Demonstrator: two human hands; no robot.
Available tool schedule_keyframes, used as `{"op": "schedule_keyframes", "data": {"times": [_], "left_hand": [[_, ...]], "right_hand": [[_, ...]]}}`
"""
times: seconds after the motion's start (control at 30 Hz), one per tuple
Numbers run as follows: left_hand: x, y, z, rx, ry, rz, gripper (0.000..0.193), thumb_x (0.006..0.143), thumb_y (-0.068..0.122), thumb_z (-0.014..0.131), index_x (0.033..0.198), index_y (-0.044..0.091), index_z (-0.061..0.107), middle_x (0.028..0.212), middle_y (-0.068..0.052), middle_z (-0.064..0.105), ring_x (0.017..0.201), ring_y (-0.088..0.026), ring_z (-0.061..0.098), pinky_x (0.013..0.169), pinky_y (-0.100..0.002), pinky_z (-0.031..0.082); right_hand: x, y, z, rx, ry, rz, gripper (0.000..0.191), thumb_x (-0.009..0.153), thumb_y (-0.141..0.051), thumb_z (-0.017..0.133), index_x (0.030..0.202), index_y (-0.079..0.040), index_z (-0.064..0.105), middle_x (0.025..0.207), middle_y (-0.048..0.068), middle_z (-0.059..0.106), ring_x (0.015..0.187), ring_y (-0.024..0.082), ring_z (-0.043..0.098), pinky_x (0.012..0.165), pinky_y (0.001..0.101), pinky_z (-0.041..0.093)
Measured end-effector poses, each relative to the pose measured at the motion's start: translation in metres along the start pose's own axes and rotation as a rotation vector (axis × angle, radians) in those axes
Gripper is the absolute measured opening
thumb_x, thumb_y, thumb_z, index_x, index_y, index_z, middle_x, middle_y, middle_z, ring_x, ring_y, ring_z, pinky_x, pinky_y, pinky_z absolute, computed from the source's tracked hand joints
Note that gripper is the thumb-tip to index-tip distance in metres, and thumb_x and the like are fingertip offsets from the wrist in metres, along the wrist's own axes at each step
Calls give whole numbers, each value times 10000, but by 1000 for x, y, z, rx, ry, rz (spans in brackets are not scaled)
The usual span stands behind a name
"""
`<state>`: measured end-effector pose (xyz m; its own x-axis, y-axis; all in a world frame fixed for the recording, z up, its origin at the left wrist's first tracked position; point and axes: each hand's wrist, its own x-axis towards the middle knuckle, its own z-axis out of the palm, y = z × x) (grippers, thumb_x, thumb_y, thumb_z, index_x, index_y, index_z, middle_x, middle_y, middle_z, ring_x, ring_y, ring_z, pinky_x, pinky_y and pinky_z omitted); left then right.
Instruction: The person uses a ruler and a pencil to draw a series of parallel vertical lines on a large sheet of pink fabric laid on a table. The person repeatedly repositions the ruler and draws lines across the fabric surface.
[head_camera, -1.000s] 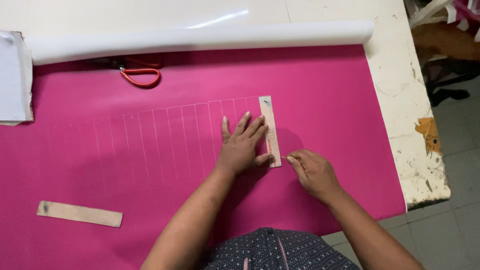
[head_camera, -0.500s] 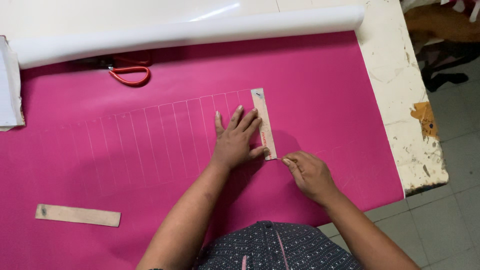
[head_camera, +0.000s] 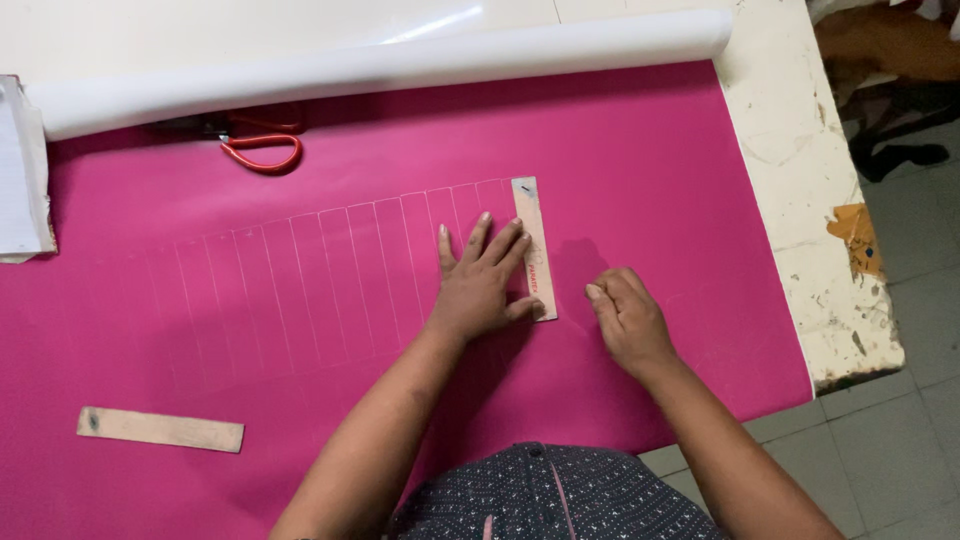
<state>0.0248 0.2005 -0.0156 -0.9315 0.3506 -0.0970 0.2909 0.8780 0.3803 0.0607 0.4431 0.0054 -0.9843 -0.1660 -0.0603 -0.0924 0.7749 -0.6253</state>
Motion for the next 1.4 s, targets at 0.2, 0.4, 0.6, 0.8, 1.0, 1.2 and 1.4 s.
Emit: {"op": "schedule_keyframes", "data": {"times": [0.2,0.4,0.6,0.8,1.0,1.2,1.4], "left_hand": [[16,15,14,44,133,35,1049,728,814,604,1573,233,388,1649,48,335,1569,-279,184,1204,-682,-61],[17,12,23,27,167,46,1000,744,834,570,1535,236,439,1604,33,385,1540,-284,234,1204,-674,-48],[18,10,23,6,224,60,744,884,669,581,1497,252,516,1582,46,442,1537,-263,264,1210,-674,-45],[18,12,20,-21,207,39,751,864,675,605,1478,250,525,1574,51,441,1533,-252,265,1219,-660,-47],[17,12,20,-10,208,29,746,864,660,614,1481,250,525,1575,57,435,1533,-246,271,1223,-653,-40],[19,10,23,-2,202,43,755,865,654,611,1486,236,509,1577,51,431,1531,-251,264,1205,-679,-46],[19,9,24,9,215,55,741,891,658,593,1494,236,504,1592,46,420,1537,-268,265,1200,-695,-45]], "right_hand": [[8,7,3,-112,-61,-74,551,839,-289,781,1356,-153,647,1125,109,542,1012,253,600,850,387,534],[11,12,1,-105,-85,-60,557,818,-297,807,1348,-210,661,1163,97,529,1054,241,594,885,393,537],[14,7,2,-125,-131,55,517,822,-325,818,1301,-218,656,1160,73,520,1082,223,585,900,392,533],[13,3,-1,-100,-128,45,538,823,-294,806,1331,-223,644,1143,66,519,1062,217,575,893,383,532],[10,5,1,-79,-119,34,529,827,-257,808,1332,-219,653,1153,73,523,1064,226,576,895,379,530],[10,8,3,-78,-90,-2,536,819,-264,816,1330,-222,661,1165,81,525,1076,232,576,898,382,537],[11,5,4,-125,-122,59,543,821,-293,808,1340,-243,654,1172,78,522,1068,227,580,881,386,541]]}}
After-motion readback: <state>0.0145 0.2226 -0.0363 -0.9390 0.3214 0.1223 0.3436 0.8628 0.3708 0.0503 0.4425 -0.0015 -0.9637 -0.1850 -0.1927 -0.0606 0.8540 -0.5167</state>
